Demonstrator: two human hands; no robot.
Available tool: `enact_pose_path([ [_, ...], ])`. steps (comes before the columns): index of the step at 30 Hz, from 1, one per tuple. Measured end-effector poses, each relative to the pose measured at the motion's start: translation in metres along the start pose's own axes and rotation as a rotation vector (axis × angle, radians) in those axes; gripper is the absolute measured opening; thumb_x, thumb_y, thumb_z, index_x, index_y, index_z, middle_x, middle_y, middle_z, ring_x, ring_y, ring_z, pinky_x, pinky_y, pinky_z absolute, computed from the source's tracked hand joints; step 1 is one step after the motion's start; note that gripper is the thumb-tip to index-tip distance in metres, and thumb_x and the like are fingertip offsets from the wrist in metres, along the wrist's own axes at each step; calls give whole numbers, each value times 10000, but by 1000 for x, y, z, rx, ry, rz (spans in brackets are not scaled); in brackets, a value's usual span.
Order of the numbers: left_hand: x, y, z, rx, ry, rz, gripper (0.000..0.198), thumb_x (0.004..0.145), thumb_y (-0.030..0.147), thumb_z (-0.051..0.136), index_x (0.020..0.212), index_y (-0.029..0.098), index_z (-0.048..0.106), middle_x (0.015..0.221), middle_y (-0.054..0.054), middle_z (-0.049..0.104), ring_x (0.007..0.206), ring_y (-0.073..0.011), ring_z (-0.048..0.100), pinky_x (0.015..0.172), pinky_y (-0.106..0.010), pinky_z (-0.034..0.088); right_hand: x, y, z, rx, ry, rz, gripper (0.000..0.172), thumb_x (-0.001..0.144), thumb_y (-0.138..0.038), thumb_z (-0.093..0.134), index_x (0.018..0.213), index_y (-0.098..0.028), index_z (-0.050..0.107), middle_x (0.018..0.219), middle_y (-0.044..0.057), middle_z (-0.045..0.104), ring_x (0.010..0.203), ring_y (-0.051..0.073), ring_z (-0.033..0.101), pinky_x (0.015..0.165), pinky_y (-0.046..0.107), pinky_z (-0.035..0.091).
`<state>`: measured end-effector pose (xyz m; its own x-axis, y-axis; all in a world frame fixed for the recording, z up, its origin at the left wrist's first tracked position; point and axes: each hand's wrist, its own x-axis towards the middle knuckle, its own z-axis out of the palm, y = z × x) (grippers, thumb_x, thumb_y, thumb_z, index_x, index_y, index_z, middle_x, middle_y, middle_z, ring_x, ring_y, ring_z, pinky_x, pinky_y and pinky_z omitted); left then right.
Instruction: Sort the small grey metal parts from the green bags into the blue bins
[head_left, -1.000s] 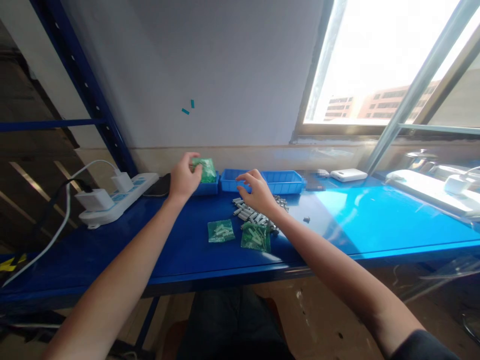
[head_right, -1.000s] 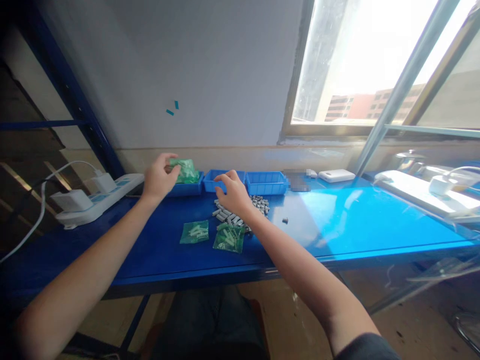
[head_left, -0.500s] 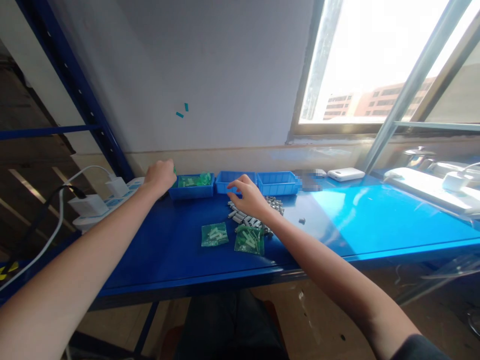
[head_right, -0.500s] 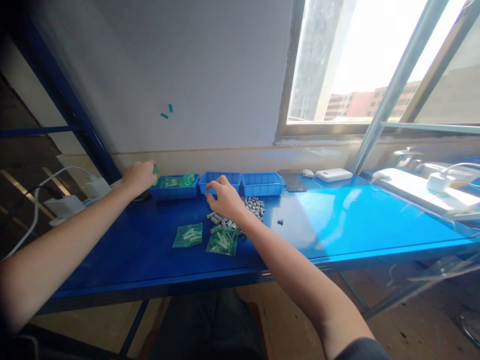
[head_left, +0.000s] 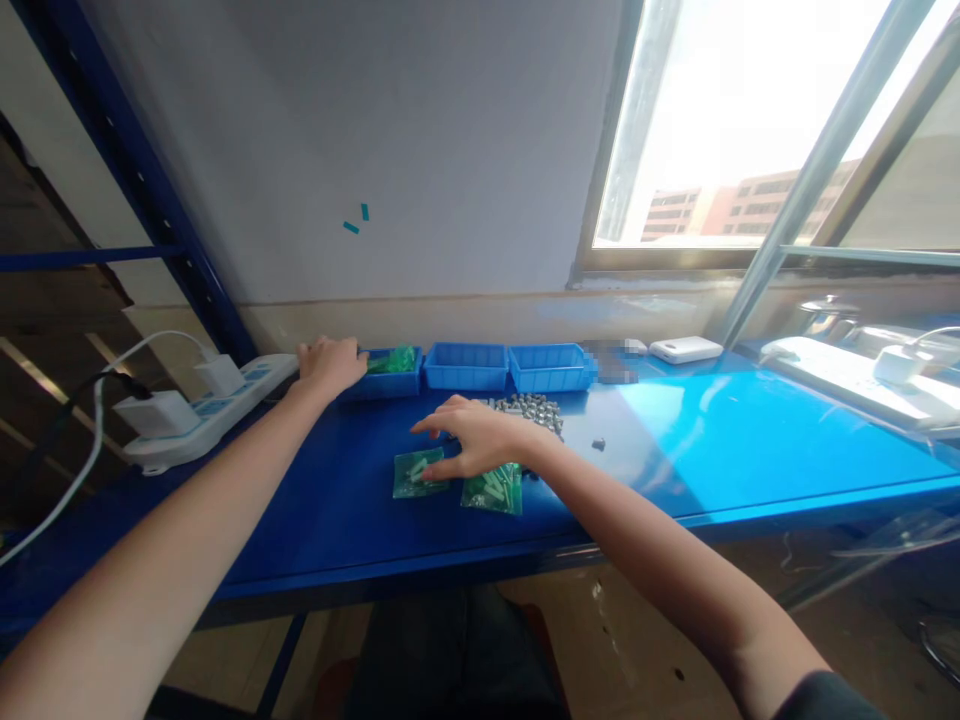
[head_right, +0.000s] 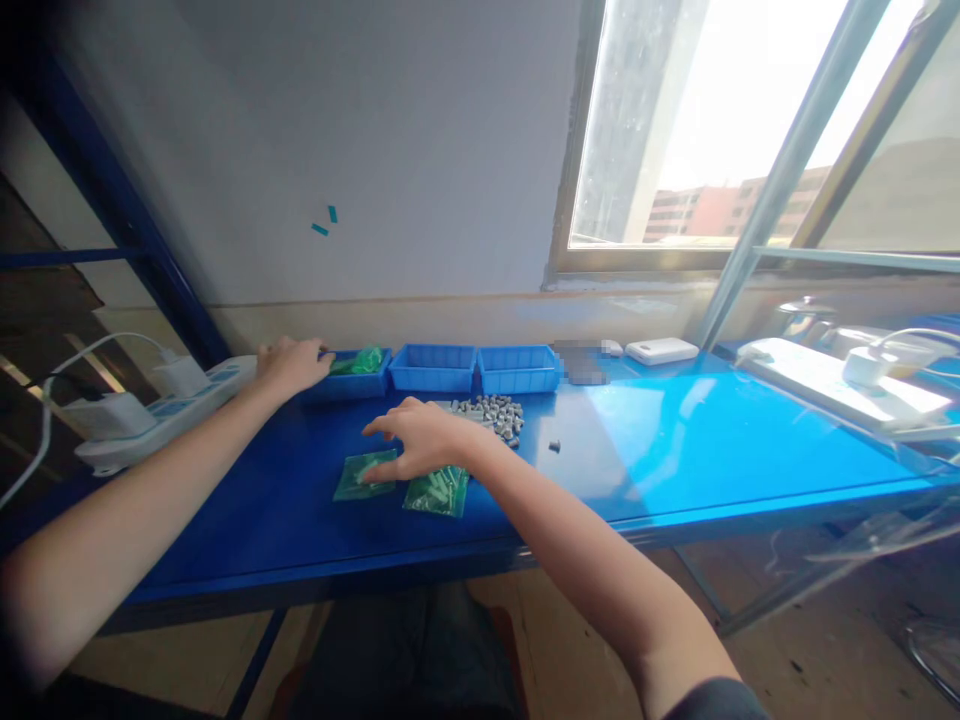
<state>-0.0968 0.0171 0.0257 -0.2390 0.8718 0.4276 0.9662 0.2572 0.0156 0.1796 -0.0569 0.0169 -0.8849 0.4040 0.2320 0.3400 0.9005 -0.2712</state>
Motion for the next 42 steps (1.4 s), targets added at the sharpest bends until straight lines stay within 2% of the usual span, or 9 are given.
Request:
enact_pose_path([
  [4, -32, -1, 7, -251, 416, 28, 372, 884, 360, 410, 1127, 166, 614, 1127, -192, 631, 1143, -395, 484, 907, -545, 363, 5, -10, 9, -69, -91, -16, 701, 772, -468, 699, 1367, -176, 472, 1192, 145, 609, 1127, 320, 497, 943, 486, 386],
  [9, -53, 16, -4, -446, 576, 223, 287, 887, 345, 427, 1045, 186, 606, 1057, -126, 632, 1088, -300, 510, 985, -445, 344, 11, -7, 14, 63, 71, 60, 526, 777, -212, 701, 1265, -114, 529, 1179, 162, 602, 1074, 262, 545, 897, 384, 425],
  [14, -71, 58, -19, -740, 397, 322, 324, 913, 393, 399, 1071, 189, 594, 939, -71, 657, 964, -229, 580, 891, -353, 434, 12, 11, 14, 245, 353, 221, 248, 783, -170, 654, 1022, -140, 594, 861, 27, 636, 776, 147, 570, 697, 255, 419],
  [19, -81, 80, -17, -1189, -108, 91, 515, 895, 583, 356, 990, 155, 627, 798, -69, 663, 712, -189, 611, 624, -287, 458, 10, 29, 8, 154, 635, 215, 126, 754, -107, 589, 855, -179, 566, 819, 9, 604, 790, 152, 549, 719, 260, 425],
  [24, -81, 80, -11, -1568, -574, -46, 404, 746, 495, 668, 931, 137, 651, 781, -70, 681, 611, -127, 590, 583, -240, 450, 8, 28, 5, 22, 707, 128, 212, 673, -16, 470, 739, -200, 551, 867, 43, 572, 864, 187, 526, 817, 306, 441],
  [30, -81, 81, -11, -1651, -281, 13, 349, 671, 325, 741, 947, 164, 603, 827, -21, 628, 722, -126, 583, 623, -230, 464, 11, 26, 12, 13, 738, 262, 280, 677, -46, 534, 881, -188, 663, 1035, 87, 514, 1036, 230, 481, 943, 378, 405],
  [35, -85, 80, -15, -1212, 50, 326, 157, 787, 352, 634, 842, 207, 606, 847, -42, 626, 823, -197, 594, 696, -315, 476, 14, 25, 5, 476, 653, 520, 325, 825, -428, 561, 846, -129, 687, 879, 81, 614, 921, 223, 551, 828, 347, 435],
  [38, -92, 83, -20, -1069, 44, 539, 112, 778, 330, 656, 850, 244, 656, 916, -51, 647, 912, -224, 586, 794, -348, 465, 16, 30, 5, 596, 595, 522, 491, 881, -526, 425, 771, -115, 670, 689, 37, 619, 693, 165, 565, 640, 278, 433],
  [42, -95, 88, -20, -1000, -94, 652, 220, 774, 432, 651, 855, 232, 695, 937, -70, 656, 918, -243, 588, 781, -341, 461, 16, 38, 12, 453, 710, 480, 217, 829, -244, 510, 778, -125, 683, 699, 17, 639, 675, 143, 565, 625, 247, 413],
])
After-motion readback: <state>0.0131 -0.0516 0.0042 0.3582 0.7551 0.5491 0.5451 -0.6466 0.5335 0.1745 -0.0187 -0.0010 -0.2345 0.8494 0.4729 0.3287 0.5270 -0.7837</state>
